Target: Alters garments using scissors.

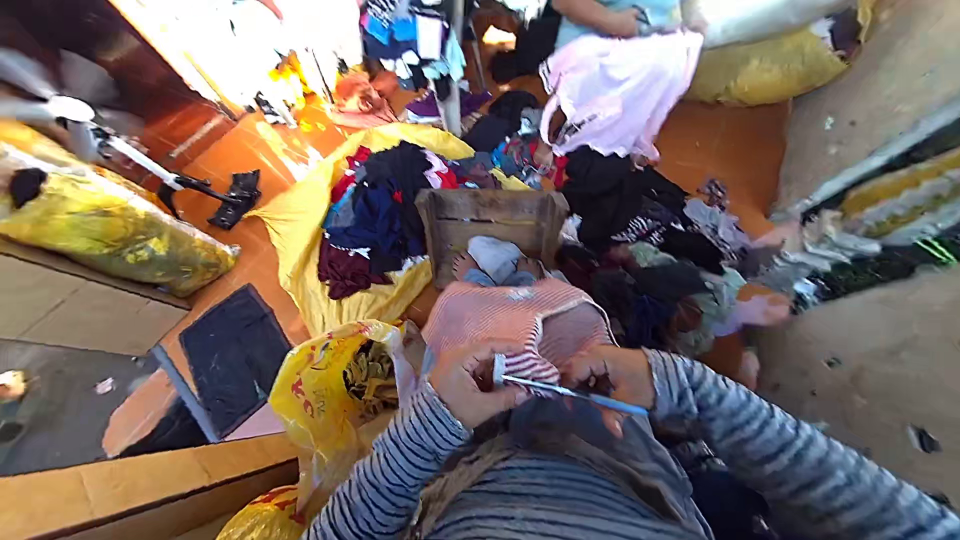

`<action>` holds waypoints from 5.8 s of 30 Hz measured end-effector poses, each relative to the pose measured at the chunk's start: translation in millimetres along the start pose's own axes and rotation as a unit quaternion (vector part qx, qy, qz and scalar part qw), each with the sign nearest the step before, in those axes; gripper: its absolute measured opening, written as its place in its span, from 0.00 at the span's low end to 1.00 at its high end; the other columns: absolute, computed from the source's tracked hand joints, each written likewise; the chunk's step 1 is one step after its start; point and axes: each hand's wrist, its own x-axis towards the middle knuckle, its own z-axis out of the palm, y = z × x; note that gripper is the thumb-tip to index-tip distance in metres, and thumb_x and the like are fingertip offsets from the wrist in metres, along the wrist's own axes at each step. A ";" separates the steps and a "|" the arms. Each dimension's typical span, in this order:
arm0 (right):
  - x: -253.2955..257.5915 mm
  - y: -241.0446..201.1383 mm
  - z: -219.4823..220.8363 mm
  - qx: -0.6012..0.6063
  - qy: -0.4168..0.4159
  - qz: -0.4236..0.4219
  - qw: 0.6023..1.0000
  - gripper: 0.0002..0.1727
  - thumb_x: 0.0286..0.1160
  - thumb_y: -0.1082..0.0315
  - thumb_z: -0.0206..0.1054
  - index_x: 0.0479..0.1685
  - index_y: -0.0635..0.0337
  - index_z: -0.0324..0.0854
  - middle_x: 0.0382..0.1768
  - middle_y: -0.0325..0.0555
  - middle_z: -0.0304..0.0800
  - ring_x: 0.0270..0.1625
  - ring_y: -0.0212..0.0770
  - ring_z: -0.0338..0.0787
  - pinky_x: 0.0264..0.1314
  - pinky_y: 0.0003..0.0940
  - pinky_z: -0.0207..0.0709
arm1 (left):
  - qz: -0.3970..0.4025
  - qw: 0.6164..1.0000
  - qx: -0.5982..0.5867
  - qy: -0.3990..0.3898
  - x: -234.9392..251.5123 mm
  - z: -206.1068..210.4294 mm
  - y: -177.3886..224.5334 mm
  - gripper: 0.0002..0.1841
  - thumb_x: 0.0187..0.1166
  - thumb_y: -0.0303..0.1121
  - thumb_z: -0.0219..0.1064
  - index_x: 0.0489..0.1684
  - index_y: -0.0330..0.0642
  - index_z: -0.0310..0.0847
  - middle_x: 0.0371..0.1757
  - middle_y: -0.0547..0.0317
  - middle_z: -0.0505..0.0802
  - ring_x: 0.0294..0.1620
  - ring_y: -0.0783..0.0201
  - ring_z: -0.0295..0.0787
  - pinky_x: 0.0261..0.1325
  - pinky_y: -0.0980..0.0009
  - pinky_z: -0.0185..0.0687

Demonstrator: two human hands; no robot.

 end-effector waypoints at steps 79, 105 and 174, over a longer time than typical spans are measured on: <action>10.6 8.9 98.5 0.258 0.438 0.166 0.845 0.28 0.63 0.68 0.75 0.64 0.66 0.72 0.35 0.38 0.88 0.28 0.28 0.87 0.31 0.27 0.84 | -0.294 0.855 -0.386 0.184 -26.3 55.6 -49.5 0.14 0.57 0.15 0.70 0.31 0.47 0.78 0.32 0.62 0.93 0.35 0.68 0.93 0.41 0.69 0.92; -26.3 9.7 127.9 0.201 0.386 0.029 0.900 0.38 0.69 0.39 0.71 0.64 0.64 0.75 0.36 0.30 0.88 0.37 0.23 0.88 0.43 0.24 0.84 | -0.280 0.917 -0.240 0.149 37.1 68.9 -52.6 0.18 0.61 0.12 0.69 0.50 0.31 0.78 0.36 0.57 0.95 0.39 0.66 0.95 0.50 0.68 0.93; -48.6 4.1 136.0 0.209 0.337 0.093 0.913 0.27 0.67 0.38 0.73 0.49 0.52 0.82 0.24 0.19 0.82 0.26 0.15 0.79 0.31 0.14 0.73 | -0.411 0.887 -0.149 0.147 30.4 85.8 -12.2 0.04 0.79 0.19 0.67 0.37 0.37 0.78 0.21 0.63 0.89 0.13 0.79 0.76 0.17 0.83 0.71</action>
